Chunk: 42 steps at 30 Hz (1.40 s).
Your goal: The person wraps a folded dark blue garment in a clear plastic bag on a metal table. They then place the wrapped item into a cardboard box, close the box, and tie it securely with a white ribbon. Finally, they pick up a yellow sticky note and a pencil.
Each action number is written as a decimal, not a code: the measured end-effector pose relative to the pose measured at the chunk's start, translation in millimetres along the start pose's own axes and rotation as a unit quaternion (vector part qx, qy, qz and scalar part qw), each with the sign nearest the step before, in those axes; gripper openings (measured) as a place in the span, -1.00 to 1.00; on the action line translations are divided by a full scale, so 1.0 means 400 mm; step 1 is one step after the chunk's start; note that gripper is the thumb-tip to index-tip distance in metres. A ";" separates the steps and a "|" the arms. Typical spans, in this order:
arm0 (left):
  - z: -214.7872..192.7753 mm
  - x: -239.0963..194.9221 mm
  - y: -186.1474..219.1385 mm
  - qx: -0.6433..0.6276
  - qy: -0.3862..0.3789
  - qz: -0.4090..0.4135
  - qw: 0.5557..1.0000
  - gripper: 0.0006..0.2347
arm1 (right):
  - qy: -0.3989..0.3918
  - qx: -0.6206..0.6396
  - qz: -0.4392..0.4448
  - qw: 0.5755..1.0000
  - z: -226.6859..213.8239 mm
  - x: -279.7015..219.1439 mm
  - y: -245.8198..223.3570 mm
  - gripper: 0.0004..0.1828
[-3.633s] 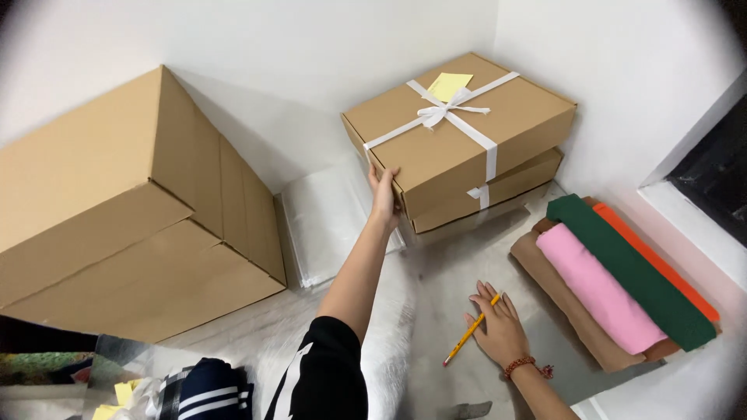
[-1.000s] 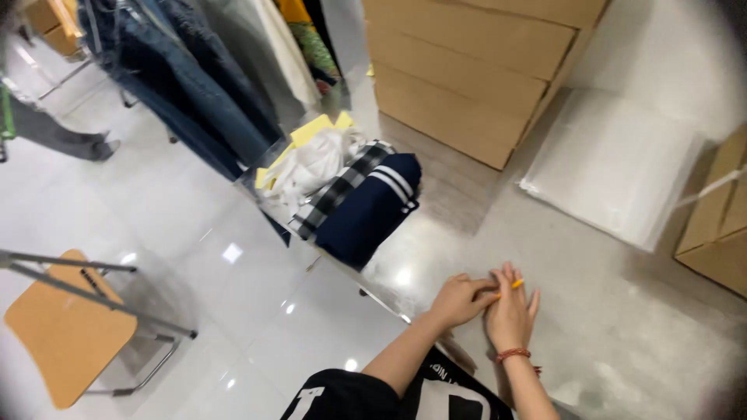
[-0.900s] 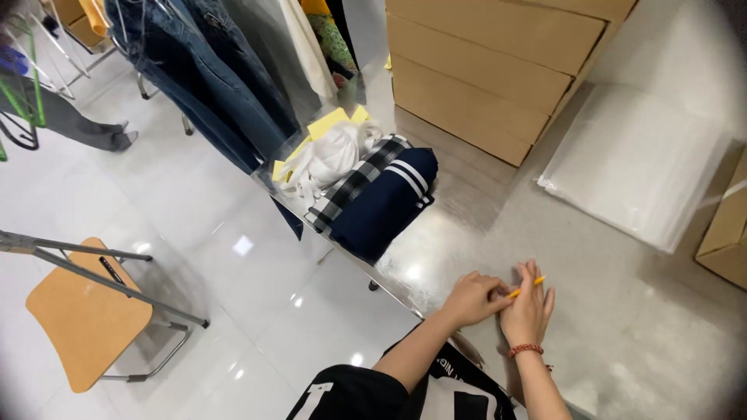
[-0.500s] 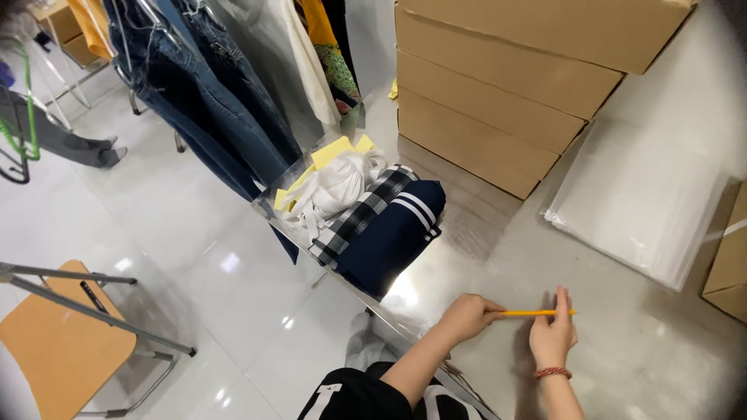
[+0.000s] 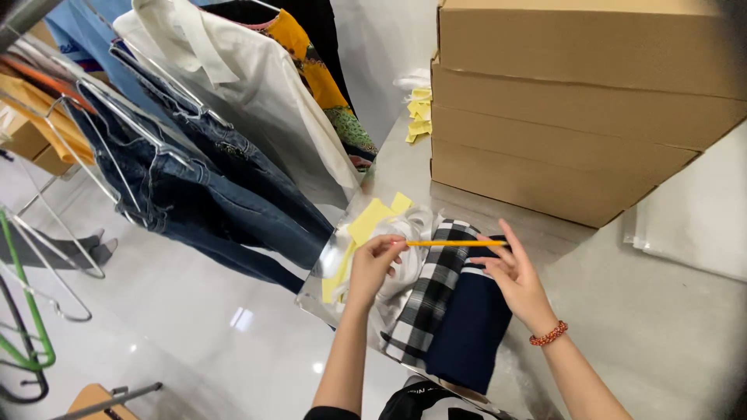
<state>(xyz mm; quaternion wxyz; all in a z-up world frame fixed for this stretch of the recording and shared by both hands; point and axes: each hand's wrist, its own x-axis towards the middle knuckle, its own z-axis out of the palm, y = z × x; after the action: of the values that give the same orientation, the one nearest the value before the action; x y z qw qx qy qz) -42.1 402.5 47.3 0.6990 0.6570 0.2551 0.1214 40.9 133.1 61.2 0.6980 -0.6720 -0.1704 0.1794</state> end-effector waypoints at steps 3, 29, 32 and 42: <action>-0.101 0.148 0.055 0.027 0.010 -0.005 1.000 -0.77 | 0.054 -0.089 -0.006 0.995 0.063 0.051 0.021 -0.01; -0.119 0.776 -0.159 0.136 -0.019 -0.164 0.977 -0.87 | 0.139 -0.408 -0.060 0.900 0.196 0.120 0.211 -0.57; -0.099 0.786 -0.179 0.085 -0.013 -0.194 0.977 -0.88 | 0.139 -0.414 -0.061 0.897 0.194 0.118 0.209 -0.64; -0.033 0.810 -0.148 0.112 0.016 -0.209 0.971 -0.90 | 0.146 -0.415 -0.123 0.890 0.191 0.125 0.204 -0.72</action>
<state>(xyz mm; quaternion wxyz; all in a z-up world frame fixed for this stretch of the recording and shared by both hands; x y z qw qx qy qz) 213.4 570.9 -74.8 0.6266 0.6612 0.4101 -0.0462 46.4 226.5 -17.6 0.3890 -0.8927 -0.2066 -0.0950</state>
